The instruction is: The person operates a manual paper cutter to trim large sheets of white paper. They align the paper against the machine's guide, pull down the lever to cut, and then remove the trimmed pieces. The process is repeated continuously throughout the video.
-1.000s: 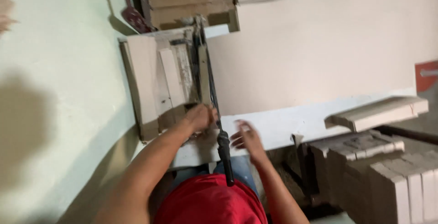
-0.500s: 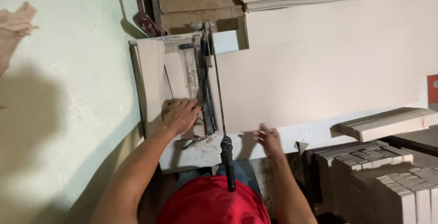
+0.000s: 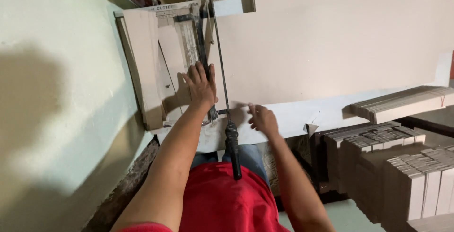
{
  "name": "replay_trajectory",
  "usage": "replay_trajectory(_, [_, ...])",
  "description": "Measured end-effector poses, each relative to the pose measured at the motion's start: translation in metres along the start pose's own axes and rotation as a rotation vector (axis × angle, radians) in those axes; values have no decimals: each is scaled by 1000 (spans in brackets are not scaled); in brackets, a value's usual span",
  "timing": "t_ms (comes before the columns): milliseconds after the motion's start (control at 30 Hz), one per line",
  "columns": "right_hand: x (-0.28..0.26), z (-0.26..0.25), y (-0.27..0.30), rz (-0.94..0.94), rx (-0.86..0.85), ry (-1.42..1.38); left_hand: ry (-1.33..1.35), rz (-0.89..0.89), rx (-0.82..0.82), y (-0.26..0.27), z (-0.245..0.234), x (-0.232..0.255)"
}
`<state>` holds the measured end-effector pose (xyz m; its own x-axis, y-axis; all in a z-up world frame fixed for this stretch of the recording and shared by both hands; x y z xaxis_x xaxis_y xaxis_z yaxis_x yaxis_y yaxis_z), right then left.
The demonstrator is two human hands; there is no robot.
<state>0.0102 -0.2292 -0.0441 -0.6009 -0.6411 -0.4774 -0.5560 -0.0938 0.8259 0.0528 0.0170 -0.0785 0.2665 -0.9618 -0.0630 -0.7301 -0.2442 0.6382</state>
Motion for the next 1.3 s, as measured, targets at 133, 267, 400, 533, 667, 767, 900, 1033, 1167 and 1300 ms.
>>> replay_trajectory(133, [-137, 34, 146, -272, -116, 449, -35, -5, 39, -9, 9, -1])
replay_trajectory(267, [-86, 83, 133, -306, -63, 687, -36, -21, -32, 4, -13, -1])
replay_trajectory(400, [12, 124, 45, -350, 14, 704, 68, 46, 63, -11, 9, 0])
replay_trajectory(533, [23, 122, 39, -365, 56, 695, 48, 17, -3, -10, 14, -2])
replay_trajectory(667, [-49, 79, 112, -345, 3, 358, 116, 488, 573, 50, -67, -11])
replay_trajectory(767, [-124, 33, 175, -320, -46, 168, 40, 527, 491, 36, -24, 26])
replay_trajectory(900, [-60, 33, 101, -275, -105, 196, 374, 362, 42, -17, 75, 26])
replay_trajectory(1033, [51, -10, -10, 3, 245, -632, 255, 468, -280, 5, 115, 17])
replay_trajectory(1167, [49, -44, -22, 50, 352, -1051, -212, 785, 179, 39, 126, -30])
replay_trajectory(1300, [86, -54, -37, 1, 332, -1105, -461, 683, -18, 39, 111, -66])
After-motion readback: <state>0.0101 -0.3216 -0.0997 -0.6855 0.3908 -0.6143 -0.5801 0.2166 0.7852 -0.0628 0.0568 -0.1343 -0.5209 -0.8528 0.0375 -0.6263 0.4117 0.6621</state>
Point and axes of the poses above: each hand's wrist, its own y-axis away from the middle knuckle, its own z-axis out of the palm, x = y × z, the point moved 10 cm from there along -y, towards the middle knuckle, and after that the axes turned 7 degrees about -z, right-handed, at the moved point
